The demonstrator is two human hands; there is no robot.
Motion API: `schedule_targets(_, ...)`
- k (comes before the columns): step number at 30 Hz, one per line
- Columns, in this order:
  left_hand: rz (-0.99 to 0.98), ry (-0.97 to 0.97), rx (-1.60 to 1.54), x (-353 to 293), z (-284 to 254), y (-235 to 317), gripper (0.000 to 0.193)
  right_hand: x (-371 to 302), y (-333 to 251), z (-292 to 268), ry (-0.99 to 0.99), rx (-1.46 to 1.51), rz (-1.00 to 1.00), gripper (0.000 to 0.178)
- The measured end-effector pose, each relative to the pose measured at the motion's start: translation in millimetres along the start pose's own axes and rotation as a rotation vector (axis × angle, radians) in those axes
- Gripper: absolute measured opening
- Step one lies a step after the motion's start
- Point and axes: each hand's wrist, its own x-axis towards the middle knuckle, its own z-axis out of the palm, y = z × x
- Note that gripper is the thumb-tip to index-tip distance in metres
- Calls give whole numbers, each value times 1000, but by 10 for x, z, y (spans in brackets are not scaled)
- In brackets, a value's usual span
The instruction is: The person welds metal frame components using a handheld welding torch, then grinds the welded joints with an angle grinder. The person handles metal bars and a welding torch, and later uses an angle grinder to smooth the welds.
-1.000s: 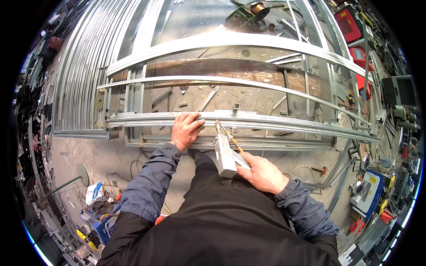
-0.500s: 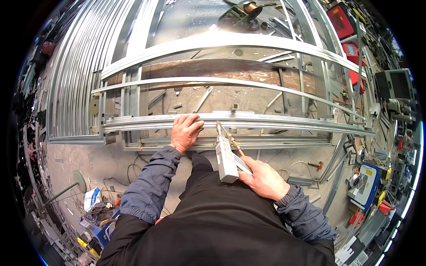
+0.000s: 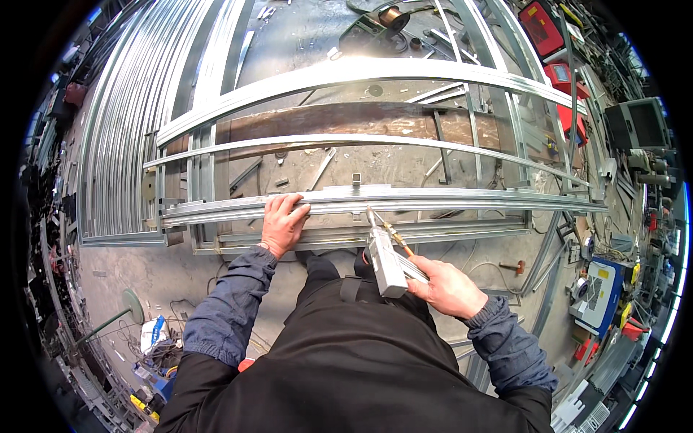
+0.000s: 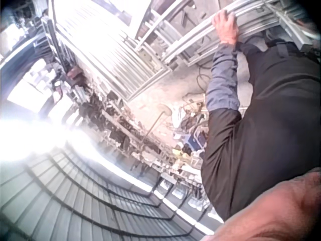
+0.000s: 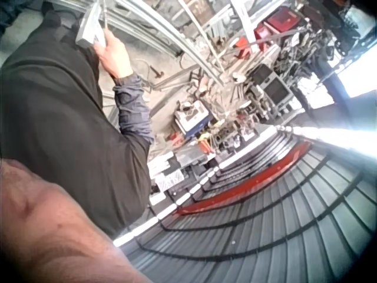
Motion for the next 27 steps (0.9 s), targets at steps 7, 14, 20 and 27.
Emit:
schedule_targets(7,17,-5,-28,11,10,-11,29,85,35,-84,-58,-11,-24,50)
schedule_targets(14,-7,-7,-11,-16,21,-19,30,174,-233,-83,-68,43,-77,50)
schedule_targets(20,-13,-1,-46,-32,38,-48,31,446,-344,277,-87,-51,-181,44)
schedule_targets(27,-29,1,-57,-53,62,-73,29,579,-441,505,-69,-117,-144,49)
